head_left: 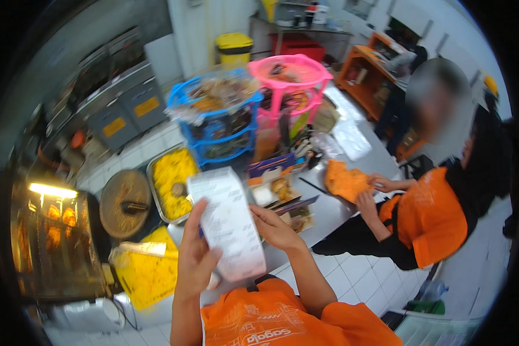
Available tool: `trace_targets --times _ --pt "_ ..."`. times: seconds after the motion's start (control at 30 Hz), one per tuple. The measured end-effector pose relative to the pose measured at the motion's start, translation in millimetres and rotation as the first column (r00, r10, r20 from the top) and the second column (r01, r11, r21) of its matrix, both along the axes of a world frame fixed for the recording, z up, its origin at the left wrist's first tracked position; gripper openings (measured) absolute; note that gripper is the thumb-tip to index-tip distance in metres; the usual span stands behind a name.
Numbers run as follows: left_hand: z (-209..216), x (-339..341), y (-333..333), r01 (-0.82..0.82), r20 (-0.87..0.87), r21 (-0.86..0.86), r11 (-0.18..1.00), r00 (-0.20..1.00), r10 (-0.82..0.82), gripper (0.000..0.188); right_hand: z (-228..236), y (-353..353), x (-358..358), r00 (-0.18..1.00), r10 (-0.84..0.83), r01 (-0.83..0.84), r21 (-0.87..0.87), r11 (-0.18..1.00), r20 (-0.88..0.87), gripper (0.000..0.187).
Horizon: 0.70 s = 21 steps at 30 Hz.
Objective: The person assembles takeout orders by placing portions of yellow rice and other food items into takeaway boxes while referencing a printed order list. They use a spoon to scoop rice and a pen to mark items on the list, coordinating with a coworker who handles packaging.
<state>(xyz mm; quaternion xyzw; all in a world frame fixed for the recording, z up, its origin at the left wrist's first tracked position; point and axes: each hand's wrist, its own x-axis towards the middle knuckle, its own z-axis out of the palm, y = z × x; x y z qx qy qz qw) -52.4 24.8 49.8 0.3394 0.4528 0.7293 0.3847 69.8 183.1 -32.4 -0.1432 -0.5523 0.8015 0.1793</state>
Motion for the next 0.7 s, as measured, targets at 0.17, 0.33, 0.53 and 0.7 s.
trace_targets --times 0.17,0.33,0.53,0.7 --pt "9 -31 5 -0.021 -0.115 -0.022 1.0 0.993 0.019 0.085 15 -37 -9 0.939 0.342 -0.307 -0.515 0.8 -0.029 0.083" --pt "12 -44 -2 0.01 -0.144 -0.003 1.0 0.989 -0.011 0.087 13 -60 4 0.764 0.457 -0.646 -0.54 0.54 -0.456 0.074" --pt "9 -50 -10 -0.02 -0.175 0.02 1.0 0.984 0.023 0.09 22 -79 31 0.822 0.563 -0.534 -0.224 0.815 0.087 0.051" --pt "10 -56 -16 -0.047 -0.195 0.061 0.997 0.979 0.058 0.095 25 -86 39 0.859 0.461 -0.445 -0.121 0.887 0.223 0.038"
